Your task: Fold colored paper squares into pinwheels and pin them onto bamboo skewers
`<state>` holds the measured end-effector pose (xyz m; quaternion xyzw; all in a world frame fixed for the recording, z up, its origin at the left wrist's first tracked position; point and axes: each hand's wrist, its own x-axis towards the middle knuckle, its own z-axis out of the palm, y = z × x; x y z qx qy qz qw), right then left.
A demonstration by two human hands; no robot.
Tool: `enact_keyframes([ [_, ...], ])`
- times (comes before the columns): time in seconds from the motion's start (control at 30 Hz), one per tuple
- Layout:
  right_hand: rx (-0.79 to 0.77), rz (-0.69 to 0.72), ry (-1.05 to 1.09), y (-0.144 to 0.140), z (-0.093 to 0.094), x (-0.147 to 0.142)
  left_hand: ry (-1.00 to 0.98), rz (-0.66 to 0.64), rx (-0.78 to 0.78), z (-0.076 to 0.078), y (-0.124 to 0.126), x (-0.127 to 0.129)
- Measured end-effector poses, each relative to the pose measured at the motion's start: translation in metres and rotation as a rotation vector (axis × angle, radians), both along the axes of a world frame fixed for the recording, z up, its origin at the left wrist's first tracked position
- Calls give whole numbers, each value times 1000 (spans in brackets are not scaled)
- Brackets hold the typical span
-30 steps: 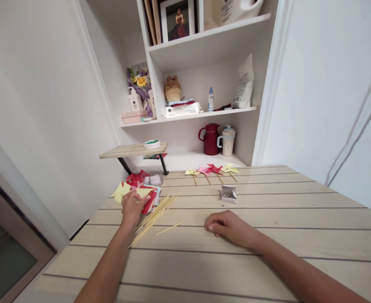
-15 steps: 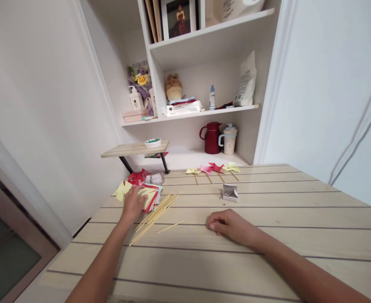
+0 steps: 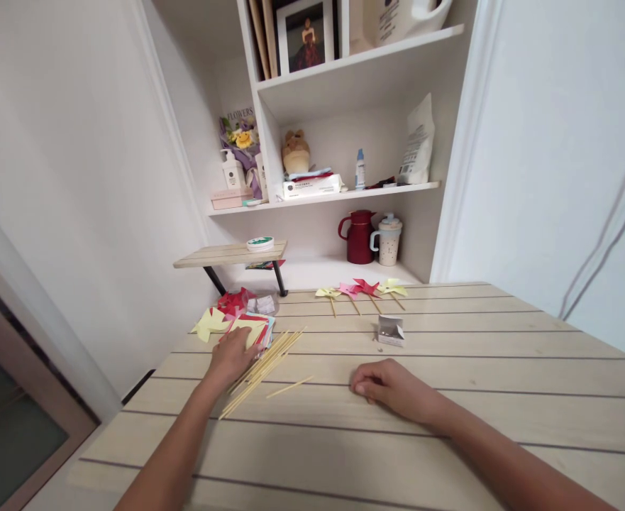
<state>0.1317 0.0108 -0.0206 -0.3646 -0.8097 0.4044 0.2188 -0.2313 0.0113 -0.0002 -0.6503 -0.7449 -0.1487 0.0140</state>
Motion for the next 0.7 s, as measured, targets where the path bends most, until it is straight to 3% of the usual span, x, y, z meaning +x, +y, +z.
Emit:
enact_keyframes([
  [0.37, 0, 9, -4, 0, -2, 1, 1, 37, -44, 3, 2, 2],
  [0.7, 2, 4, 2, 2, -4, 1, -124, 31, -11, 3, 3, -6],
])
